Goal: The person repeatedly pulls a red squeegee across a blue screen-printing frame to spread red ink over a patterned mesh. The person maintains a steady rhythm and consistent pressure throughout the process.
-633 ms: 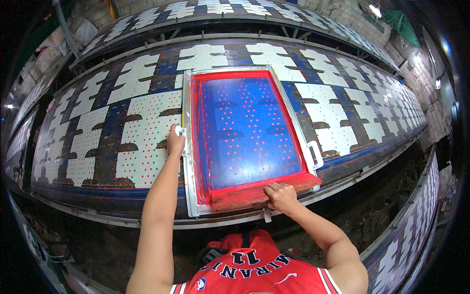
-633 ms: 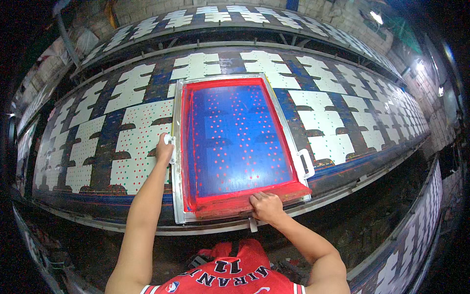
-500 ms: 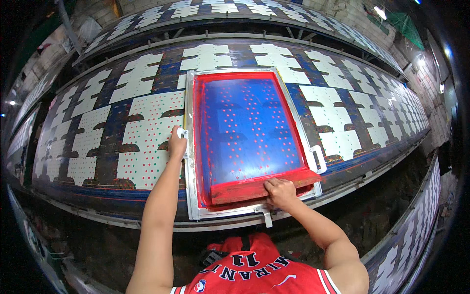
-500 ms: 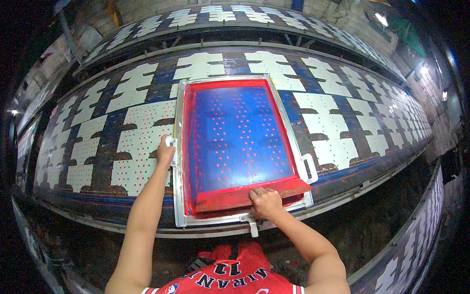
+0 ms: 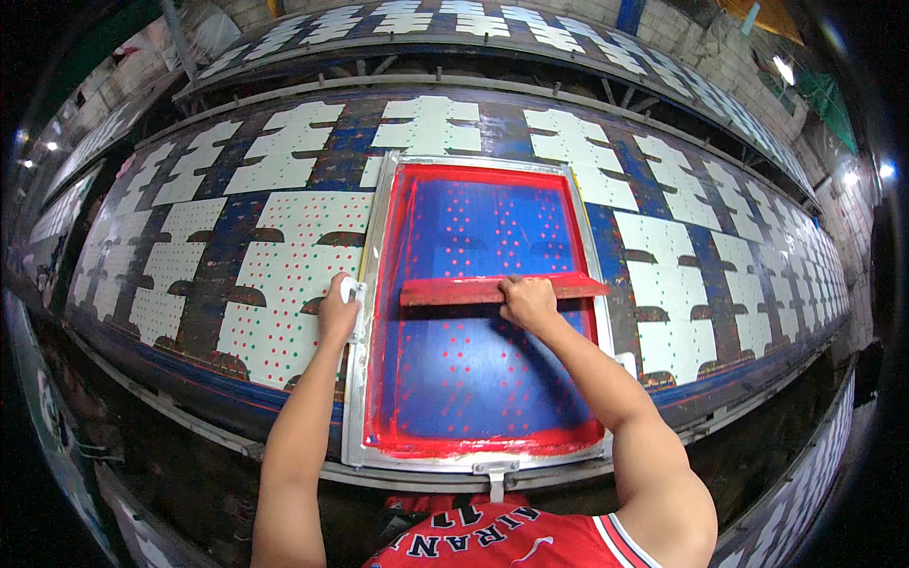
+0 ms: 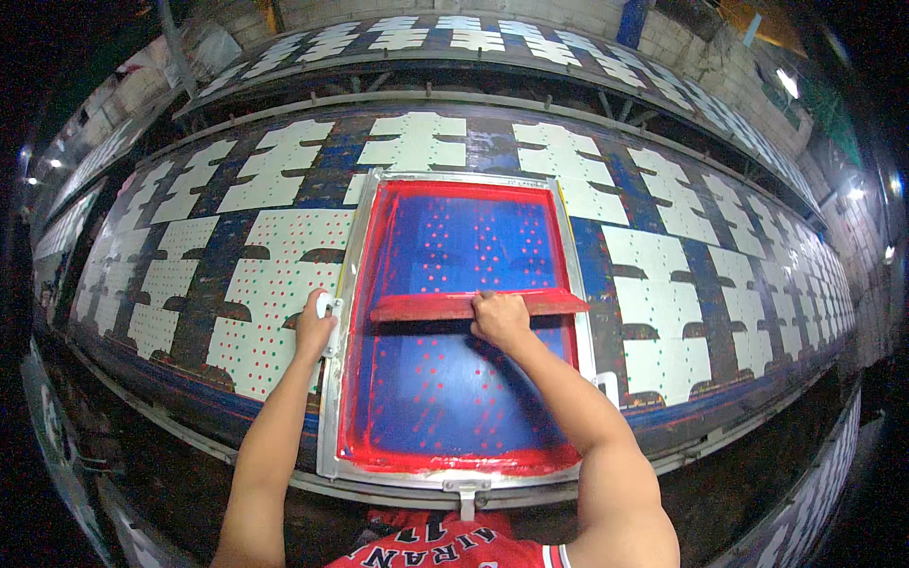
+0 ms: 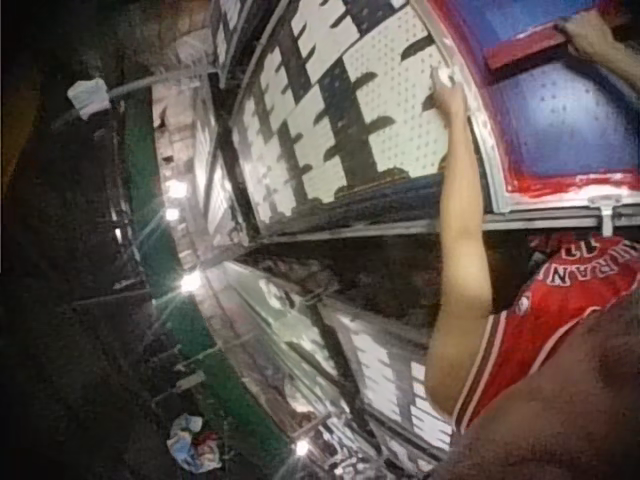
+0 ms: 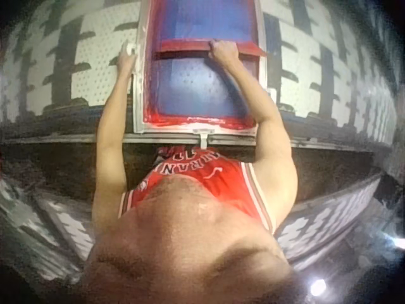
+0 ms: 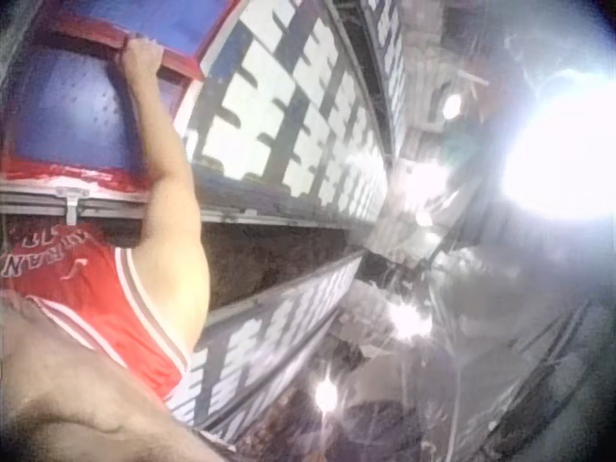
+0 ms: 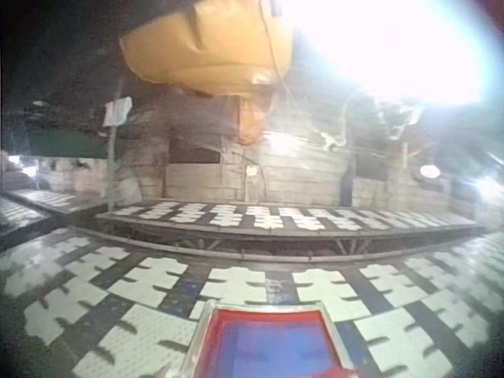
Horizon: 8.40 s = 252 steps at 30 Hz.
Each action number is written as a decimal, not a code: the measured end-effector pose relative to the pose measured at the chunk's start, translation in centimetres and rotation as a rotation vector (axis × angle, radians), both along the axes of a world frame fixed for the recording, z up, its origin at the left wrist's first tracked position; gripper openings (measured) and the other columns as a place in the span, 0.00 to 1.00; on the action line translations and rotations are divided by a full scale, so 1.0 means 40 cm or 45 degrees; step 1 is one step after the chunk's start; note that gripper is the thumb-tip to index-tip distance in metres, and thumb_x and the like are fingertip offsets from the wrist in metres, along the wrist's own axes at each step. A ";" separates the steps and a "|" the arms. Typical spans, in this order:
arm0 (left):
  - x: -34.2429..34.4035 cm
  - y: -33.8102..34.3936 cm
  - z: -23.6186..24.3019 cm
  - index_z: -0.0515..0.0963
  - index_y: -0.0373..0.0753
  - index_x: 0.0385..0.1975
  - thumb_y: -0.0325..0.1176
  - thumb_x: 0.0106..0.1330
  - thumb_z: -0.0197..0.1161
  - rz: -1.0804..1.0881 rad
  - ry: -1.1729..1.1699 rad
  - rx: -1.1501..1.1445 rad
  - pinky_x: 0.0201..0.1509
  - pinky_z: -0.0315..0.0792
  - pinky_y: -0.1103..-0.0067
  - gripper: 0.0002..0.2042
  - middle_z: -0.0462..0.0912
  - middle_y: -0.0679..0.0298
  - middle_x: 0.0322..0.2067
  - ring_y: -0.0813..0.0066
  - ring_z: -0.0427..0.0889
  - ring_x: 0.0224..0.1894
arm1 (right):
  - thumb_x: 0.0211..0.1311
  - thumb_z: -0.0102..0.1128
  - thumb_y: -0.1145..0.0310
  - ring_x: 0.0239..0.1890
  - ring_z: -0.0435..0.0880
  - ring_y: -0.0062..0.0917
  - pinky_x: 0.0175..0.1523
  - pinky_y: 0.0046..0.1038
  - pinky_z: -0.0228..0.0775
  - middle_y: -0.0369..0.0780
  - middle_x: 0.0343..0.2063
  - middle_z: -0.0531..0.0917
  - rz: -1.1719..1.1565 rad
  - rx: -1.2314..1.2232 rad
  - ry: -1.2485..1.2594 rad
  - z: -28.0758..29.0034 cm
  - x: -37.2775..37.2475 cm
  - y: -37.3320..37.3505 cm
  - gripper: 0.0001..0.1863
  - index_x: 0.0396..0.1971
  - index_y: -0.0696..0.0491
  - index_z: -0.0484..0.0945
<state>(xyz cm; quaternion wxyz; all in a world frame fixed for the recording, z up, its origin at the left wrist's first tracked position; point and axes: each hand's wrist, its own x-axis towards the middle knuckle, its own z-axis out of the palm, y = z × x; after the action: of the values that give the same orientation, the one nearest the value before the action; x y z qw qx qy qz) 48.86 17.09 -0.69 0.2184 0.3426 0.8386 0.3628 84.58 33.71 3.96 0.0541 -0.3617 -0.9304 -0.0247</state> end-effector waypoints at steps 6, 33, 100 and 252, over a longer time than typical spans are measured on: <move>0.015 0.000 0.026 0.70 0.50 0.63 0.24 0.59 0.65 0.019 0.050 -0.008 0.51 0.77 0.62 0.30 0.86 0.47 0.43 0.47 0.86 0.46 | 0.45 0.64 0.63 0.34 0.90 0.40 0.38 0.44 0.83 0.43 0.35 0.88 -0.018 0.036 -0.003 -0.027 -0.110 0.297 0.15 0.36 0.48 0.87; 0.027 -0.003 0.041 0.72 0.47 0.61 0.22 0.58 0.67 0.047 -0.069 0.020 0.50 0.77 0.67 0.29 0.87 0.54 0.40 0.58 0.87 0.44 | 0.47 0.63 0.62 0.41 0.90 0.46 0.47 0.47 0.83 0.52 0.36 0.89 -0.072 -0.053 -0.039 0.028 -0.313 0.785 0.15 0.32 0.54 0.89; -0.047 0.031 -0.065 0.72 0.49 0.65 0.20 0.55 0.64 -0.044 0.100 0.133 0.59 0.75 0.64 0.33 0.85 0.50 0.52 0.53 0.84 0.55 | 0.62 0.67 0.62 0.61 0.78 0.52 0.67 0.44 0.69 0.59 0.56 0.79 -0.617 -0.297 0.812 0.144 0.595 -0.454 0.29 0.58 0.63 0.76; 1.280 0.433 0.006 0.73 0.42 0.61 0.33 0.60 0.68 0.083 0.285 -0.079 0.50 0.76 0.54 0.27 0.87 0.42 0.41 0.39 0.86 0.46 | 0.42 0.64 0.66 0.27 0.89 0.41 0.33 0.43 0.82 0.46 0.27 0.87 0.010 0.049 0.172 0.018 1.320 0.356 0.10 0.26 0.53 0.85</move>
<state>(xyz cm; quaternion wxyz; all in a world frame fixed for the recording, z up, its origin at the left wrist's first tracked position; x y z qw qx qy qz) 100.07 34.42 -0.45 0.1220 0.3467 0.8793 0.3030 137.38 47.96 4.67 0.1238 -0.3577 -0.9254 -0.0177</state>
